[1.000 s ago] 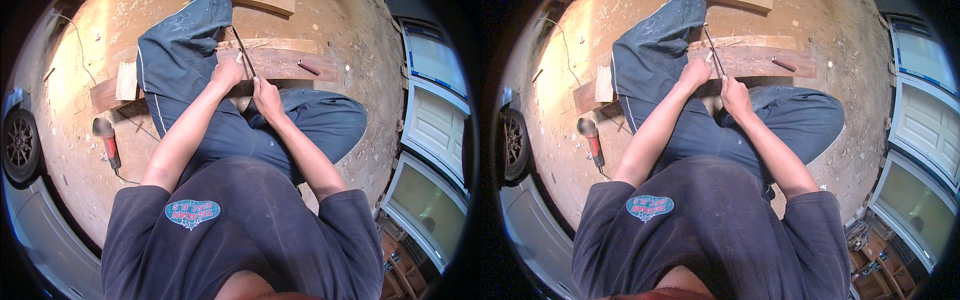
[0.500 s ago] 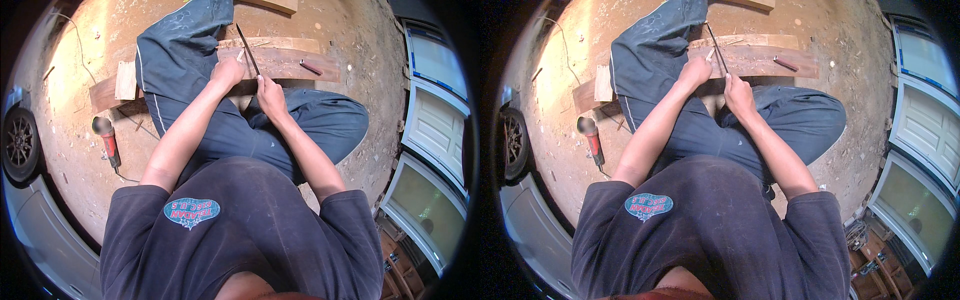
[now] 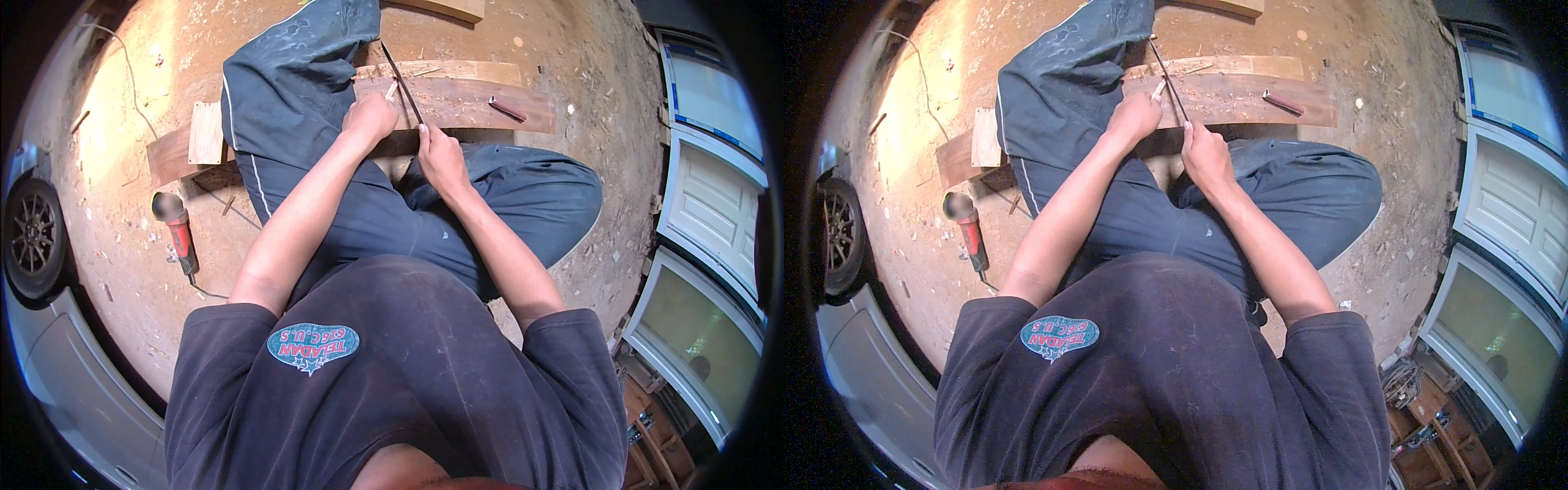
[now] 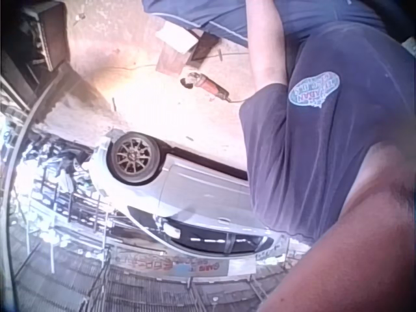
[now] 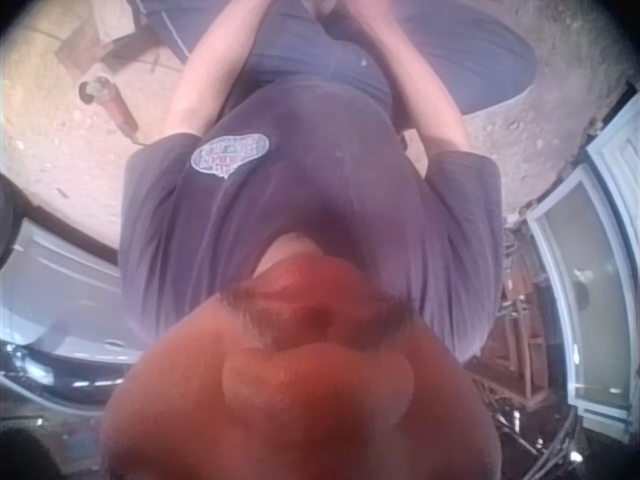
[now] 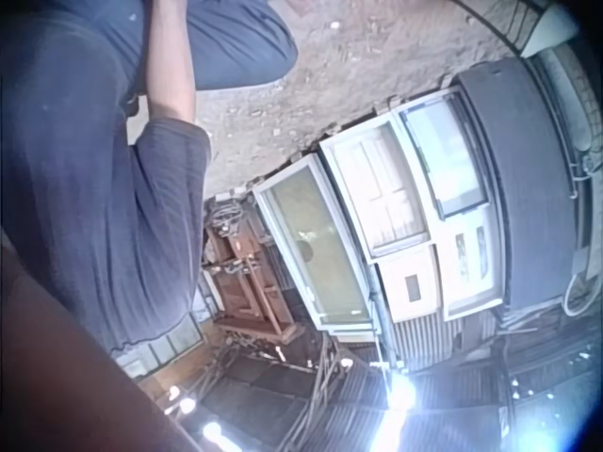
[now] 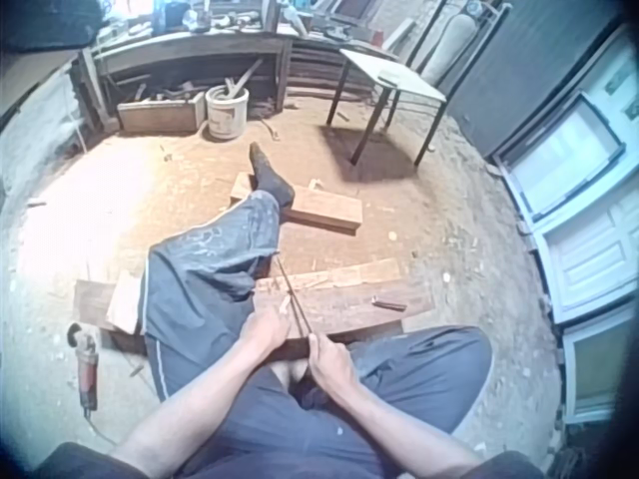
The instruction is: The person carves a wooden stick with a knife and uses a saw on a wooden block to fit the pieces together while sitting on the ground.
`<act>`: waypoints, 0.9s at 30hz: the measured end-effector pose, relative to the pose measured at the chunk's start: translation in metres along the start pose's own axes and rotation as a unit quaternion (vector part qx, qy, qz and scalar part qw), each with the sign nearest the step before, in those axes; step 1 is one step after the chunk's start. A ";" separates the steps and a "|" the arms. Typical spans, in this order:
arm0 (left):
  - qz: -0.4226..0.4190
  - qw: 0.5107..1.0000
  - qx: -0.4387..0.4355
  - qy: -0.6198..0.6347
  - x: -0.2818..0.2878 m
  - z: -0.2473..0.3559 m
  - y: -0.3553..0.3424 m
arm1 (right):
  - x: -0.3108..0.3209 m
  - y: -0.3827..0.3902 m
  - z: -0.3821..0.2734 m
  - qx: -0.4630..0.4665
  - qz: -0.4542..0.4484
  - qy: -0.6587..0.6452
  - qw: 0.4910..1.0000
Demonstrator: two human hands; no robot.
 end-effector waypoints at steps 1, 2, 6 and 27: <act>0.000 1.000 0.002 0.000 0.001 0.000 0.001 | 0.000 0.000 0.000 -0.001 -0.002 0.004 1.000; 0.001 1.000 0.004 -0.001 0.002 0.000 0.002 | 0.000 -0.001 -0.002 0.003 0.002 0.004 1.000; -0.003 1.000 0.010 0.002 0.006 0.005 0.005 | 0.004 -0.001 -0.004 0.011 0.009 -0.002 1.000; 0.008 0.999 -0.016 -0.031 0.008 0.016 0.009 | -0.011 -0.017 -0.012 -0.029 -0.018 0.043 0.999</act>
Point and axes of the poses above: each hand's wrist, its own y-axis away from the middle knuckle, its own x-axis out of the back of the hand, z = x × y, the point moved 8 cm from there along -y, towards the middle knuckle, and after that the axes turned 14 degrees about -x, right-handed, at the moved point
